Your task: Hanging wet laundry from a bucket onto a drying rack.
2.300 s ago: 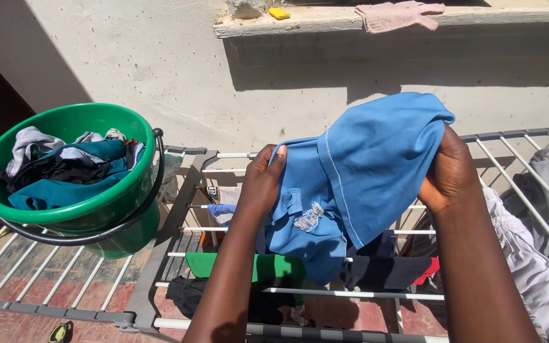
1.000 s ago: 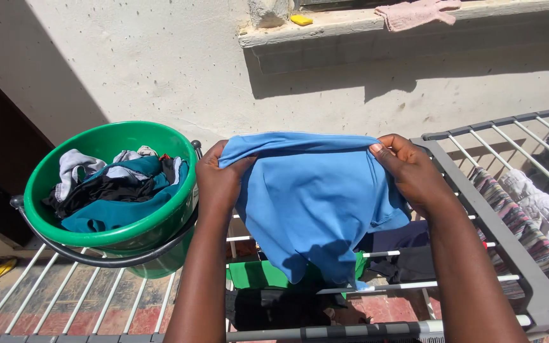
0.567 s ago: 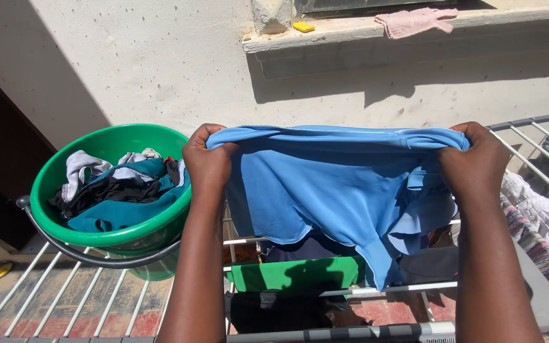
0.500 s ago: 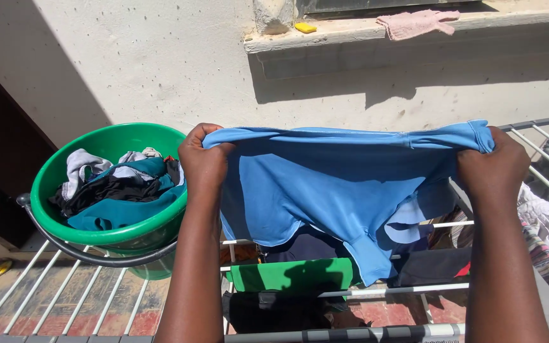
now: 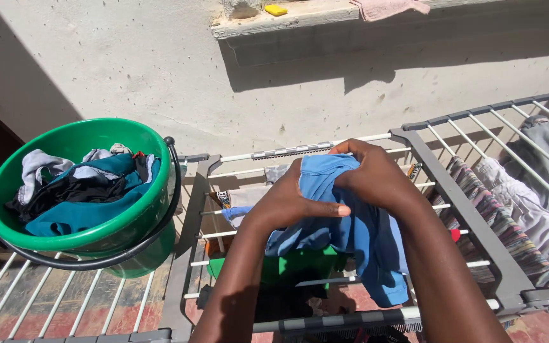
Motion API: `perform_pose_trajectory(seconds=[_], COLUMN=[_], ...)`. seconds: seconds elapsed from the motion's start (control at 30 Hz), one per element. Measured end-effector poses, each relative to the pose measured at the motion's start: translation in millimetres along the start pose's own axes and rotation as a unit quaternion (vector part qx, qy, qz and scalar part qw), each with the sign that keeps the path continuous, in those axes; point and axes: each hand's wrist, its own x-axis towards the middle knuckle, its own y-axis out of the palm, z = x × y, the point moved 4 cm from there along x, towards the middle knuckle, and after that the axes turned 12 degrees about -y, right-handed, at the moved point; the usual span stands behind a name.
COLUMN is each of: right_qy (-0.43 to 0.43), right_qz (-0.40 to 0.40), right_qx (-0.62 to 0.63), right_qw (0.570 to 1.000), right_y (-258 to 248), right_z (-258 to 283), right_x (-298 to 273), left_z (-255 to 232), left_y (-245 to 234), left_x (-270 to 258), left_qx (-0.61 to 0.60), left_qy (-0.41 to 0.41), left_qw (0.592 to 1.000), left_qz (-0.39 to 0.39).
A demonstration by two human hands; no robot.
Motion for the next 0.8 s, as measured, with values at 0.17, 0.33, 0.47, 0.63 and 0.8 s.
perform_pose_trajectory(seconds=[0.17, 0.33, 0.47, 0.63, 0.8], right_qy=[-0.081, -0.095, -0.046, -0.061, 0.101], right_qz=[0.039, 0.084, 0.226, 0.285, 0.134], right_qx=[0.107, 0.262, 0.101, 0.079, 0.15], right_qw=[0.99, 0.957, 0.968, 0.953, 0.974], right_y=[-18.8, -48.1, -28.9, -2.8, -59.1], right_z=[-8.4, -40.3, -99.8, -199.3, -235.1], right_x=[-7.6, -17.2, -15.6, -0.8, 7.2], left_z=[-21.8, -37.2, -58.2, -64.1, -49.9], left_y=[44.6, 57.3, 75.7, 97.4, 73.0], left_x=[15.4, 31.9, 30.5, 27.7, 20.5], left_qx=[-0.049, -0.098, -0.303, -0.501, -0.62], left_qy=[0.049, 0.069, 0.025, 0.099, 0.074], left_qw=[0.997, 0.993, 0.952, 0.85, 0.777], left_qz=[0.044, -0.017, 0.021, 0.126, 0.08])
